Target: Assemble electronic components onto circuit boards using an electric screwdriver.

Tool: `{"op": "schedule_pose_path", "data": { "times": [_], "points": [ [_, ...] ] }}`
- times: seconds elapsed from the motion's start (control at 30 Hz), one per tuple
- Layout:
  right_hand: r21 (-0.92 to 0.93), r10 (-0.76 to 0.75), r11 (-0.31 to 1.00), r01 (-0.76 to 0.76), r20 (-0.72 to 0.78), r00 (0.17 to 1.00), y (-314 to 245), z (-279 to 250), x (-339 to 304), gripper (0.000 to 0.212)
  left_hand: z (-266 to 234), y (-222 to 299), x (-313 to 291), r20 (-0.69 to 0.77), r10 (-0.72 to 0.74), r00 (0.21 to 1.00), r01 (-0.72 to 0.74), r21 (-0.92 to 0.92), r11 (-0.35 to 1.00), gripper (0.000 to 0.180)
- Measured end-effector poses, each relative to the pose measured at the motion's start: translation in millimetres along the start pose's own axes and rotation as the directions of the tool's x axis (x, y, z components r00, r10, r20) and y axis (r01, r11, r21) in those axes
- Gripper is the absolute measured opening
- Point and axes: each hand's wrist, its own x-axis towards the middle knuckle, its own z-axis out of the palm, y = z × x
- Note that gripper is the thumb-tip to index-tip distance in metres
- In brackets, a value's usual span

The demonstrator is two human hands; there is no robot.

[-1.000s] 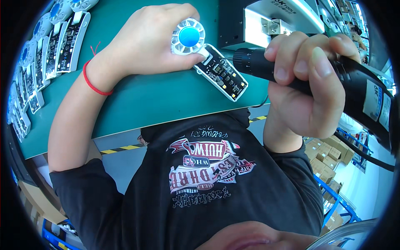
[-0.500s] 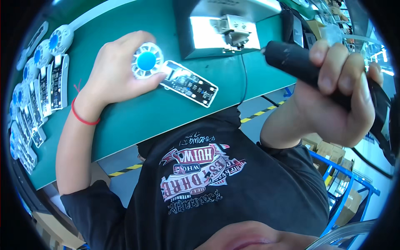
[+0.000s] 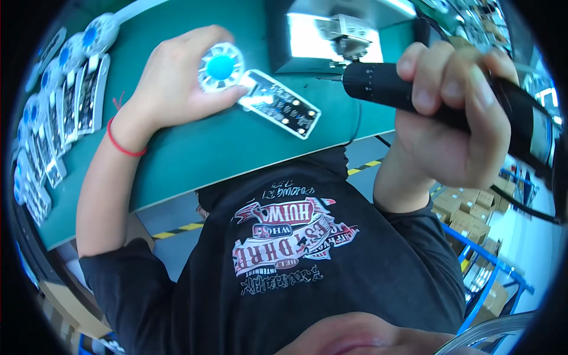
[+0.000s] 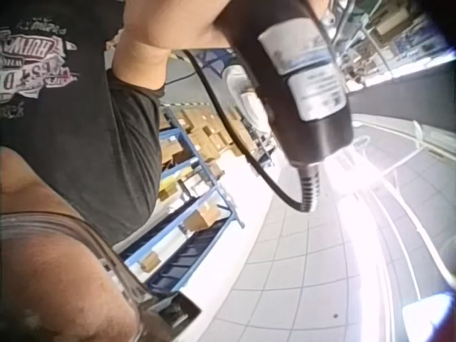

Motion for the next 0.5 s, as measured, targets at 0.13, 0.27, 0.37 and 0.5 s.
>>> {"op": "schedule_pose_path", "data": {
  "times": [0.13,0.27,0.37,0.5],
  "points": [
    [0.184,-0.019,0.982,0.033,-0.076,0.997,14.7,40.9,-14.3,0.042,5.1,-3.8,4.8,-0.018,0.041,0.999,-0.04,0.038,0.998,0.043],
    [0.101,0.055,0.994,-0.052,-0.026,0.998,26.4,59.0,-12.1,0.043,10.7,-7.2,1.8,0.008,-0.011,1.0,0.012,-0.115,0.993,0.045],
    [0.105,0.073,0.992,-0.072,-0.003,0.997,25.6,59.9,-13.4,0.043,10.8,-4.0,3.0,-0.017,-0.005,1.0,0.003,-0.132,0.991,0.045],
    [0.108,0.097,0.989,-0.099,0.03,0.995,23.3,59.5,-15.1,0.043,10.5,-1.2,3.1,-0.026,-0.018,0.999,0.014,-0.156,0.988,0.045]
  ]
}}
